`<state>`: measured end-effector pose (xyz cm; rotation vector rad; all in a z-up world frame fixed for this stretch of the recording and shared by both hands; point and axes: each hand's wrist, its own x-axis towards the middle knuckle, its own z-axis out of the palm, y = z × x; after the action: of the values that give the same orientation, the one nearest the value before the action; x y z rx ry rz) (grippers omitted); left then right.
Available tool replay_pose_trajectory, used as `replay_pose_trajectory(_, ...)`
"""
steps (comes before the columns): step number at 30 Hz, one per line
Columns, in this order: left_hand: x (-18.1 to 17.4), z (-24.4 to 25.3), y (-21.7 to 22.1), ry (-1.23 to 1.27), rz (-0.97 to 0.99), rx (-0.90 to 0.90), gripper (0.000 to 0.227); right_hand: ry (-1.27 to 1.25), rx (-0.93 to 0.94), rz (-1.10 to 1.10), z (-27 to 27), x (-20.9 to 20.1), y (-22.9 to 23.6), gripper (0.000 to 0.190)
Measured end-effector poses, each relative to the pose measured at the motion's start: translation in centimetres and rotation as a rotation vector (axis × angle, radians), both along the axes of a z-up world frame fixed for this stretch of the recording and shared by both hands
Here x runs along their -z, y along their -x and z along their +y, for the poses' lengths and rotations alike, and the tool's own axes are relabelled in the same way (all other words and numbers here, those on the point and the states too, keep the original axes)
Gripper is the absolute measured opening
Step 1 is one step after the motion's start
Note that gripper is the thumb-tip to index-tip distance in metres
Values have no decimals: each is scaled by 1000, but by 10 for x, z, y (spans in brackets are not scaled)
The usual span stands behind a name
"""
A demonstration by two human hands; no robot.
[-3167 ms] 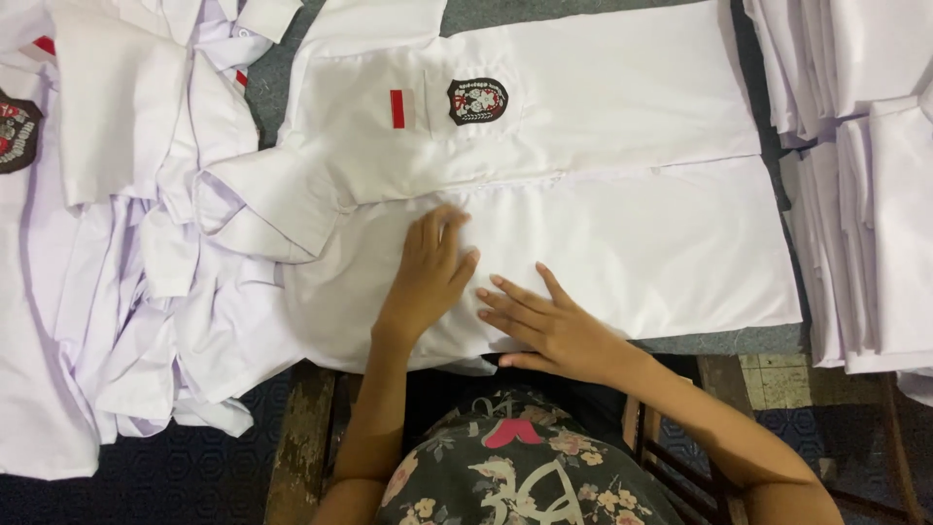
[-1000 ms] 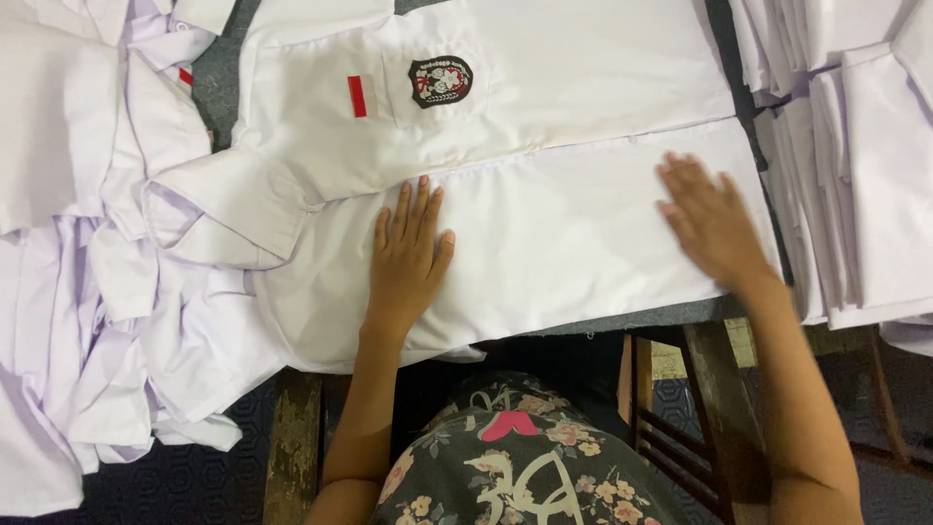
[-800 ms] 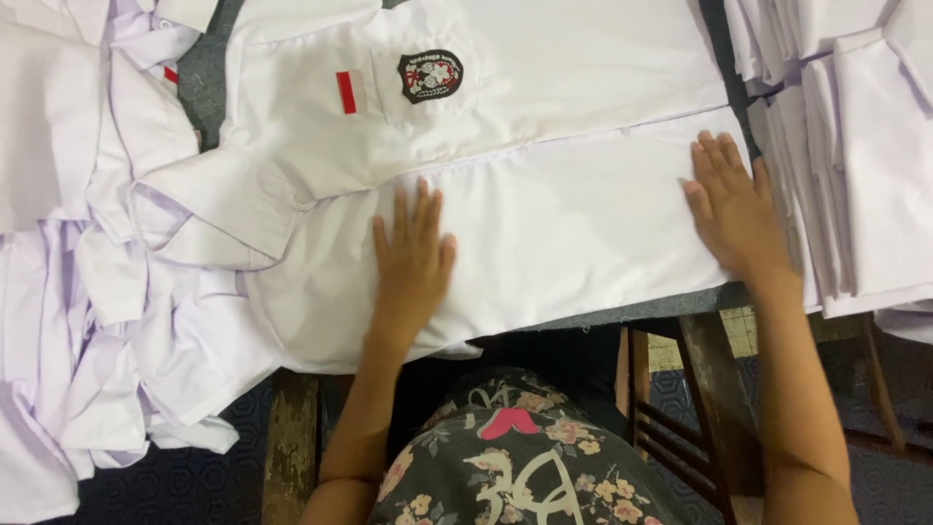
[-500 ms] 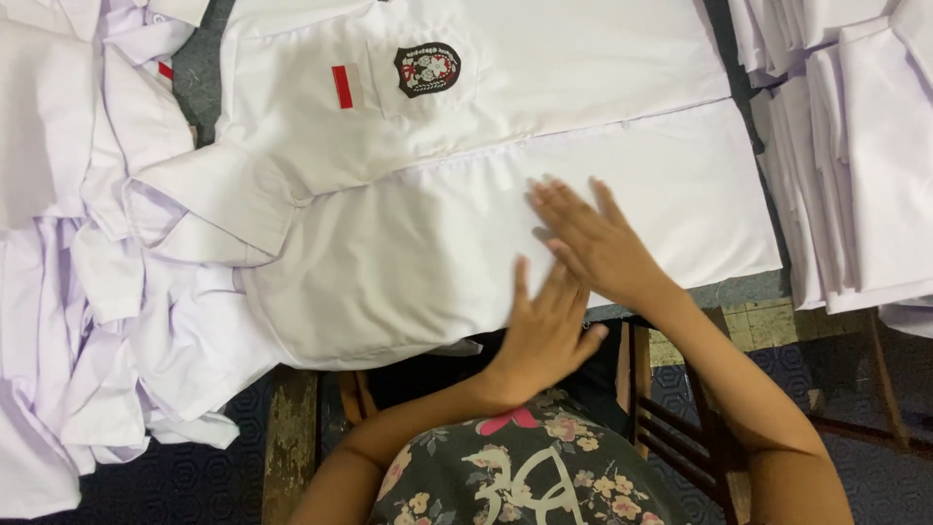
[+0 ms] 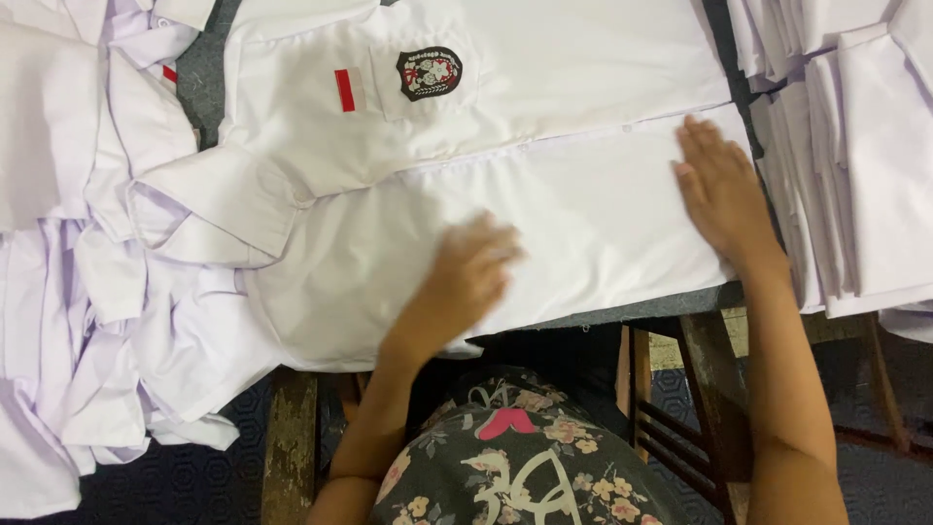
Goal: Folding a white collared shirt on a flat surface in a garment factory setting.
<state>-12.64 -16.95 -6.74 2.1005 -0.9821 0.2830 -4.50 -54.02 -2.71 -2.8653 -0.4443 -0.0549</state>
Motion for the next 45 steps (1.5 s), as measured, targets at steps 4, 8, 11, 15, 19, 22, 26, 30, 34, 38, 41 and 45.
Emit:
replay_pose_trajectory(4, -9, 51, -8, -298, 69, -439, 39, -41, 11, -27, 30, -30, 23, 56)
replay_pose_trajectory(8, -25, 87, 0, -239, 116, -684, 38, 152, -189, 41, 121, -48, 57, 51)
replay_pose_trajectory(11, -46, 89, 8, -76, 292, -657, 32, 131, -426, -173, 115, 21, 76, 55)
replay_pose_trajectory(15, -55, 99, 10, 21, 340, -644, 30, 143, -357, -156, 70, 27, 54, 55)
replay_pose_trajectory(19, -66, 105, 8, 167, 446, -590, 32, 119, -84, 25, 23, 2, 37, 58)
replay_pose_trajectory(22, -63, 108, 7, 166, 438, -554, 34, 22, 108, 162, 10, -21, 34, 63)
replay_pose_trajectory(26, -68, 110, 4, 72, 487, -543, 33, 320, 247, 210, 32, -33, 26, 58)
replay_pose_trajectory(30, -63, 105, -23, -153, 200, -544, 21, 418, -182, -415, 66, 10, 1, 40)
replay_pose_trajectory(34, -76, 73, -55, -243, 100, -438, 17, 61, -383, -415, 152, -3, -25, 19)
replay_pose_trajectory(38, -54, 57, -105, -365, 47, -406, 16, 12, -496, -424, 195, 7, -64, 22)
replay_pose_trajectory(41, -39, 55, -127, -433, 39, -384, 12, 36, -500, -410, 206, 17, -80, 22)
replay_pose_trajectory(45, -27, 60, -141, -417, 80, -362, 7, 27, -497, -420, 210, 19, -83, 20)
